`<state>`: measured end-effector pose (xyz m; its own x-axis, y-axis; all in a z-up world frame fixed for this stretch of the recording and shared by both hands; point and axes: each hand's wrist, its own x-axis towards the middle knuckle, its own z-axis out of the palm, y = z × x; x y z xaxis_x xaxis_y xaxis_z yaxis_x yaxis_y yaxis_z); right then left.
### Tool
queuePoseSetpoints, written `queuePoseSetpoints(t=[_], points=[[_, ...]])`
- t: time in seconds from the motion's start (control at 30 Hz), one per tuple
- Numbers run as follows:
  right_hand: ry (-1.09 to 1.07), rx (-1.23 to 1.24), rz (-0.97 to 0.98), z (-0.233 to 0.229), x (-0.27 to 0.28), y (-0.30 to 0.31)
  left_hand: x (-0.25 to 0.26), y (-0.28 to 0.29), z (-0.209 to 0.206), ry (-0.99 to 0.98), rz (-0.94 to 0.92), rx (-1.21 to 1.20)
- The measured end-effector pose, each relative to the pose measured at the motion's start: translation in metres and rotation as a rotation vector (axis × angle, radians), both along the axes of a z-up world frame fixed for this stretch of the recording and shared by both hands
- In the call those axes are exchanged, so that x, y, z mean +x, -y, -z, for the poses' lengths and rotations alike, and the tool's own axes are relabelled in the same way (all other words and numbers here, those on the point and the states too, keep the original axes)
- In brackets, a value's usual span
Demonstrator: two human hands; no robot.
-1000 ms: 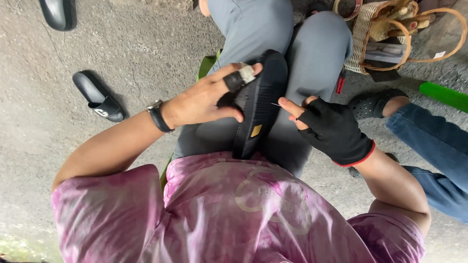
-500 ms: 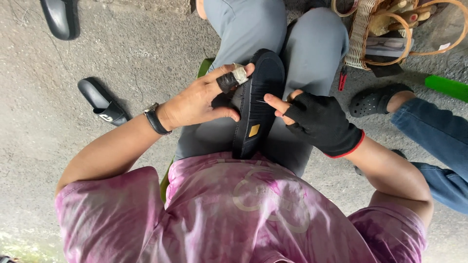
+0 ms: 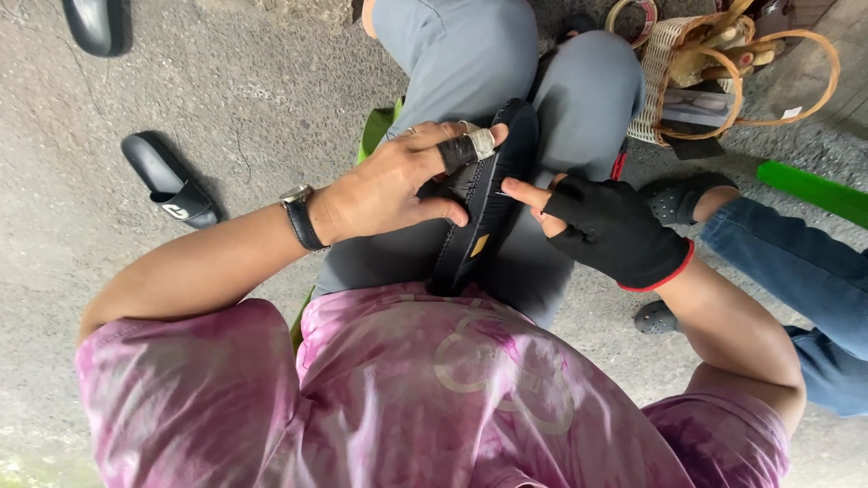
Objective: Hand-stitching the sole of a leather shoe using a needle and thread in a shoe repair shop.
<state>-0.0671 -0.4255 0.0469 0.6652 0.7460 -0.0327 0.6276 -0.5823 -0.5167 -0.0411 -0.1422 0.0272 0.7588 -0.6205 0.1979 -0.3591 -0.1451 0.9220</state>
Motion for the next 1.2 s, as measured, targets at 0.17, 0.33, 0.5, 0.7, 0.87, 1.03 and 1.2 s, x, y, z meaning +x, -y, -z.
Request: queuePoseSetpoints(t=[0.17,0.33,0.5,0.7,0.87,1.03,1.2], points=[[0.018,-0.020,-0.004,0.004,0.001,0.001,0.002,0.004,0.002,0.005,-0.009,0.000],[0.337,-0.228,-0.155,-0.013,0.002,0.005,0.007,0.011,0.001,0.016,0.002,0.008],[0.392,-0.232,-0.135,-0.011,-0.002,0.001,0.004,0.016,0.014,-0.081,-0.006,-0.082],[0.364,-0.143,-0.124,-0.001,0.000,-0.004,-0.003,0.015,0.030,-0.079,-0.017,-0.093],[0.402,-0.142,-0.172,0.013,0.003,-0.004,-0.002,0.012,0.023,-0.100,-0.027,-0.181],[0.477,-0.130,-0.250,0.016,0.016,-0.012,0.001,0.009,0.022,-0.127,-0.034,-0.212],[0.542,-0.005,-0.301,0.016,0.024,-0.023,0.001,0.005,0.025,-0.172,-0.023,-0.263]])
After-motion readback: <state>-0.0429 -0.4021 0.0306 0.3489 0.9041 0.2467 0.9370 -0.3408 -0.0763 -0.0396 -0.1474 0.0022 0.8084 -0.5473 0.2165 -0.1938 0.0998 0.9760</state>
